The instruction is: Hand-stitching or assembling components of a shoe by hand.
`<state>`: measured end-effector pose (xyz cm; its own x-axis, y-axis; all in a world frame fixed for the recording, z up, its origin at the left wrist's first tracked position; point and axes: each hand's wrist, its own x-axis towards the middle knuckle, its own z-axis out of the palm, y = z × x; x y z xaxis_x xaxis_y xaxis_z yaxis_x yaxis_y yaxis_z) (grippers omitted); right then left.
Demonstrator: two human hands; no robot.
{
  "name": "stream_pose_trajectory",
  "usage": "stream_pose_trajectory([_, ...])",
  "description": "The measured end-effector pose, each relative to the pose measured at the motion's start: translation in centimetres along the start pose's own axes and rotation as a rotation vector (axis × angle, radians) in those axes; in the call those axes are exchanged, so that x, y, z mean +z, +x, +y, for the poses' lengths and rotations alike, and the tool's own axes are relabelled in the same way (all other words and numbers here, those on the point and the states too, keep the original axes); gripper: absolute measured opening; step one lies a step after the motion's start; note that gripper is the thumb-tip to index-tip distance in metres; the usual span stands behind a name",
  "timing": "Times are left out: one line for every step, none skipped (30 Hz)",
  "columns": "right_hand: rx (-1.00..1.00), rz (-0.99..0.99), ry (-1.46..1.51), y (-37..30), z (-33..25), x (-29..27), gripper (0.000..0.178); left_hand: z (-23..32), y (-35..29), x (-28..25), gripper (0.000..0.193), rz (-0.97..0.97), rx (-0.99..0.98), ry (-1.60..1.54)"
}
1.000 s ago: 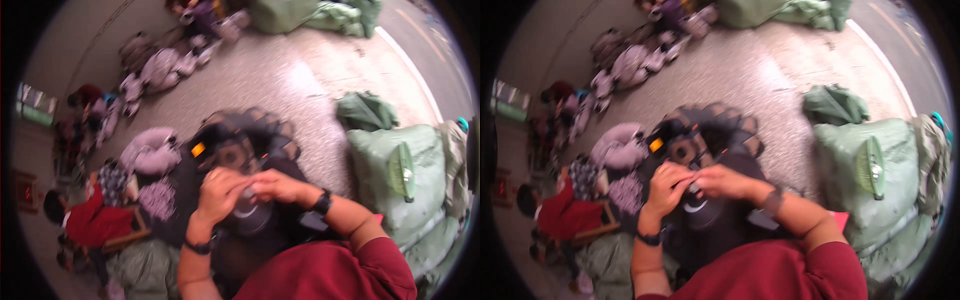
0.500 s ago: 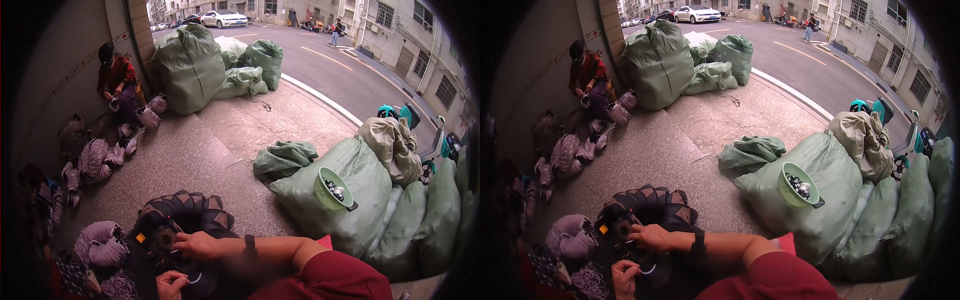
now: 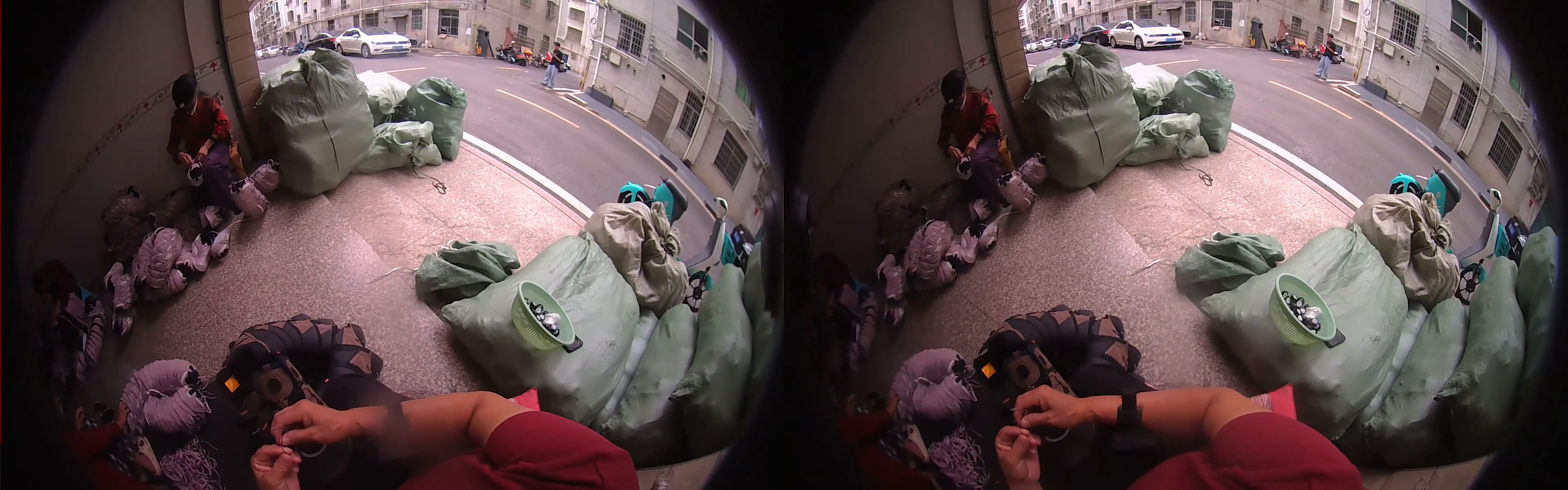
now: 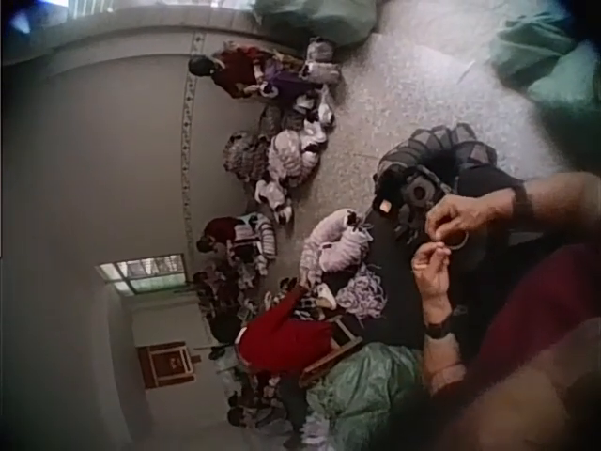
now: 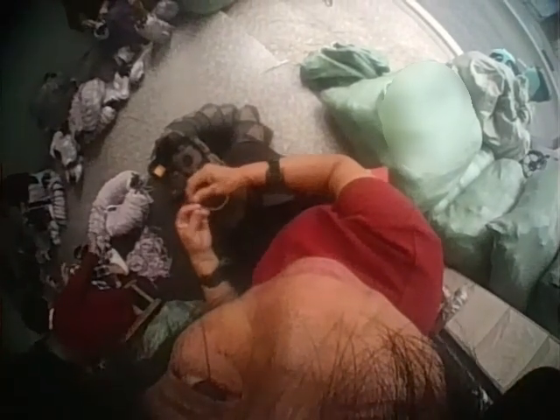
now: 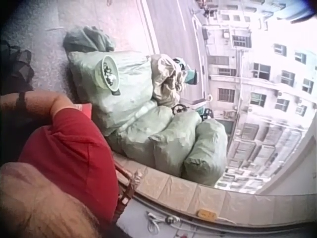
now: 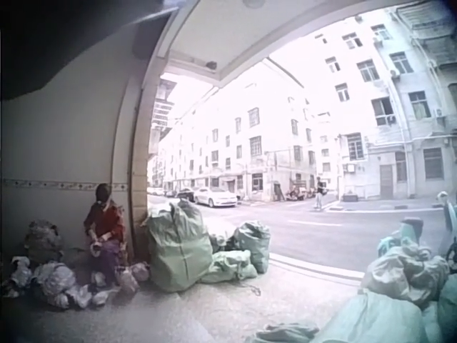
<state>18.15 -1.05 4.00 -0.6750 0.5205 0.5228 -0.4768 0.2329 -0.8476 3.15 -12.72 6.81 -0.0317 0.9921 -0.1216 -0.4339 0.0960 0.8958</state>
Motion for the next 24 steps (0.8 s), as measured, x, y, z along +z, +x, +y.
stream_pose_trajectory([0.105, -0.008, 0.092, -0.4, 0.9, -0.2, 0.012, -0.3, 0.2, 0.0, 0.012, 0.016, 0.061, -0.140])
stream_pose_trajectory([0.138, 0.061, 0.181, -0.7, 1.5, -0.1, 0.011, -0.5, 0.3, -0.1, 0.012, 0.017, 0.065, -0.140])
stream_pose_trajectory([0.136, 0.058, 0.179, -1.0, 2.1, 0.0, 0.011, -0.8, 0.4, -0.3, 0.012, -0.031, 0.081, -0.204])
stream_pose_trajectory([0.195, 0.073, 0.212, -1.3, 2.6, 0.0, 0.011, -1.1, 0.7, -0.5, 0.013, -0.081, 0.097, -0.268])
stream_pose_trajectory([0.257, 0.087, 0.249, -1.4, 2.6, 0.1, 0.012, -1.4, 0.9, -0.7, 0.013, -0.079, 0.099, -0.267])
stream_pose_trajectory([0.257, 0.084, 0.249, -1.3, 2.6, 0.3, 0.012, -1.9, 1.2, -0.9, 0.011, -0.009, 0.130, -0.285])
stream_pose_trajectory([0.310, 0.148, 0.381, -1.2, 2.6, 0.6, 0.013, -2.3, 1.5, -1.0, 0.008, 0.061, 0.160, -0.302])
stream_pose_trajectory([0.363, 0.207, 0.514, -1.0, 2.4, 0.9, 0.014, -2.3, 2.1, -1.7, 0.014, 0.073, 0.195, -0.246])
stream_pose_trajectory([0.363, 0.200, 0.515, -0.9, 2.2, 1.2, 0.014, -2.6, 2.7, -1.9, 0.014, 0.076, 0.200, -0.245])
stream_pose_trajectory([0.326, 0.196, 0.370, -0.9, 1.9, 1.4, 0.015, -2.9, 3.4, -2.2, 0.015, 0.210, 0.242, -0.118])
stream_pose_trajectory([0.288, 0.196, 0.222, -0.9, 1.8, 1.3, 0.016, -2.8, 4.1, -2.0, 0.016, 0.337, 0.281, 0.009])
stream_pose_trajectory([0.285, 0.193, 0.221, -1.0, 1.7, 1.0, 0.016, -2.4, 4.3, -1.7, 0.015, 0.307, 0.292, 0.086])
stream_pose_trajectory([0.329, 0.201, 0.176, -1.3, 1.6, 0.5, 0.016, -1.8, 4.5, -1.1, 0.015, 0.304, 0.294, 0.085])
stream_pose_trajectory([0.373, 0.209, 0.131, -1.4, 1.7, 0.1, 0.017, -1.0, 4.5, -0.3, 0.012, 0.280, 0.420, 0.448])
stream_pose_trajectory([0.372, 0.209, 0.129, -1.4, 1.4, -0.2, 0.017, -0.3, 4.4, 0.3, 0.010, 0.250, 0.538, 0.812])
stream_pose_trajectory([0.376, 0.195, 0.187, -1.3, 1.2, -0.6, 0.016, 0.2, 4.4, 0.5, 0.010, 0.249, 0.539, 0.811])
stream_pose_trajectory([0.380, 0.180, 0.248, -1.3, 1.2, -0.7, 0.016, 0.5, 4.3, 0.8, 0.008, 0.233, 0.548, 0.814])
stream_pose_trajectory([0.380, 0.180, 0.249, -1.4, 1.3, -0.7, 0.016, 0.8, 4.3, 1.0, 0.007, 0.216, 0.557, 0.817])
stream_pose_trajectory([0.377, 0.186, 0.234, -1.4, 1.5, -0.6, 0.016, 1.0, 4.3, 1.5, 0.007, 0.216, 0.556, 0.818])
stream_pose_trajectory([0.372, 0.190, 0.220, -1.2, 1.5, -0.6, 0.016, 1.2, 4.4, 2.0, 0.007, 0.196, 0.681, 0.963])
stream_pose_trajectory([0.371, 0.190, 0.221, -1.2, 1.6, -0.6, 0.016, 1.2, 4.5, 2.3, 0.007, 0.172, 0.805, 1.108])
stream_pose_trajectory([0.365, 0.200, 0.202, -1.2, 1.6, -0.6, 0.016, 1.2, 4.4, 2.4, 0.007, 0.172, 0.805, 1.110])
stream_pose_trajectory([0.360, 0.212, 0.183, -1.3, 1.6, -0.6, 0.016, 1.0, 4.3, 2.5, 0.007, 0.182, 0.718, 1.030])
stream_pose_trajectory([0.359, 0.216, 0.185, -1.3, 1.7, -0.7, 0.016, 0.9, 4.2, 2.5, 0.007, 0.191, 0.632, 0.950])
